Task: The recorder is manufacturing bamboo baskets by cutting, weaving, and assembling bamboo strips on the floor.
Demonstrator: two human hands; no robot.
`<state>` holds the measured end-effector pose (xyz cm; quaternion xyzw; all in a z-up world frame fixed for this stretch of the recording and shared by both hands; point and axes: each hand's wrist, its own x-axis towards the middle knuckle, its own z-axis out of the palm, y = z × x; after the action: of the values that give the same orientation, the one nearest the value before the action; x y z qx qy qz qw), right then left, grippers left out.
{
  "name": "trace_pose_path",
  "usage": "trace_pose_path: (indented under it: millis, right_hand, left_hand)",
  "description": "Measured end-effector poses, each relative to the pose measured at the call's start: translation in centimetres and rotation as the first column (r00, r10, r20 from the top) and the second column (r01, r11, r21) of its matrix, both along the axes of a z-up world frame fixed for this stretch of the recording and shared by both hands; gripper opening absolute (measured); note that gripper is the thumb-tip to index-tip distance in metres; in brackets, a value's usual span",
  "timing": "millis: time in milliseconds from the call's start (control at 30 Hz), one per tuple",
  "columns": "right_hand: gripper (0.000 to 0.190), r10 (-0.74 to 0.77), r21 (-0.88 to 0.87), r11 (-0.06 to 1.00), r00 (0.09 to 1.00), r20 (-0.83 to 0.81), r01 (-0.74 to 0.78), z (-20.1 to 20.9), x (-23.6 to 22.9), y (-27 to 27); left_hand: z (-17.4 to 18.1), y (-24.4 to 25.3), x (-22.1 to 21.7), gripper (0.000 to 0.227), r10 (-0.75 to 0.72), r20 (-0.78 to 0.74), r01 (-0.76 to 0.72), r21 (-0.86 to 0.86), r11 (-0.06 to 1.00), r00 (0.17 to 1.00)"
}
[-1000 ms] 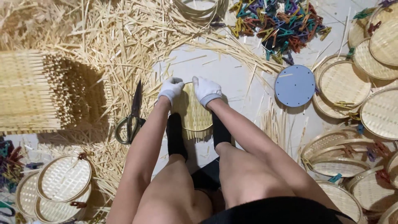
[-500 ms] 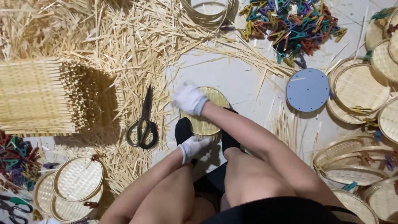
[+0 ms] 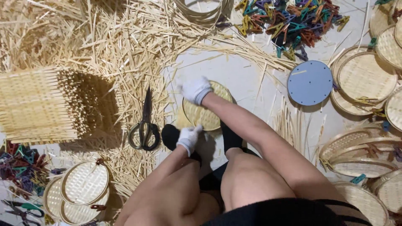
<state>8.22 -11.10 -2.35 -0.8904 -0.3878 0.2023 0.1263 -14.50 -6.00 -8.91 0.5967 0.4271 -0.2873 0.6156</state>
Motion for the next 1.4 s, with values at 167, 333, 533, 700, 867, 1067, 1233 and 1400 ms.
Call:
trace_pose_path:
  millis: [167, 333, 533, 700, 867, 1067, 1233, 1400]
  right_hand:
    - [0.074, -0.482, -0.216, 0.864, 0.871, -0.094, 0.455, 1.1, 2.7, -4.1]
    - [0.068, -0.764, -0.122, 0.604, 0.529, -0.370, 0.787, -5.0, 1.1, -10.6]
    - [0.054, -0.667, -0.135, 0.705, 0.587, -0.459, 0.696, -0.8, -4.2, -18.2]
    - [0.056, -0.645, -0.068, 0.762, 0.745, -0.170, 0.644, 7.2, -2.5, -12.8]
    - [0.027, -0.175, 0.302, 0.938, 0.984, -0.018, 0.172, 0.0, -1.9, -9.9]
    - [0.027, -0.179, 0.264, 0.954, 0.977, 0.118, 0.143, 0.5, -4.2, -9.4]
    - [0.026, -0.299, 0.025, 0.954, 0.954, 0.026, 0.298, -0.9, -3.0, -8.3]
    - [0.035, -0.360, 0.178, 0.929, 0.903, 0.233, 0.324, -0.5, -5.0, -7.0]
  left_hand:
    - [1.4, 3.0, 5.9, 0.047, -0.169, 0.176, 0.080, 0.426, 0.901, 0.970]
    - [0.2, 6.0, 13.3, 0.032, -0.484, 0.126, 0.217, 0.777, 0.591, 0.866]
    - [9.6, 5.5, 15.3, 0.036, -0.821, -0.173, 0.685, 0.656, 0.316, 0.544]
    - [8.4, 6.4, 14.0, 0.039, -0.779, -0.074, 0.608, 0.673, 0.421, 0.622]
    - [11.4, 5.5, 13.9, 0.089, -0.617, 0.207, 0.145, 0.870, 0.470, 0.759]
    - [7.2, 4.2, 11.4, 0.024, -0.570, 0.214, 0.308, 0.667, 0.678, 0.793]
    - [4.7, 3.9, 12.5, 0.019, -0.602, 0.257, 0.229, 0.758, 0.611, 0.756]
    - [-0.8, 5.6, 12.8, 0.020, -0.331, 0.525, 0.088, 0.434, 0.897, 0.784]
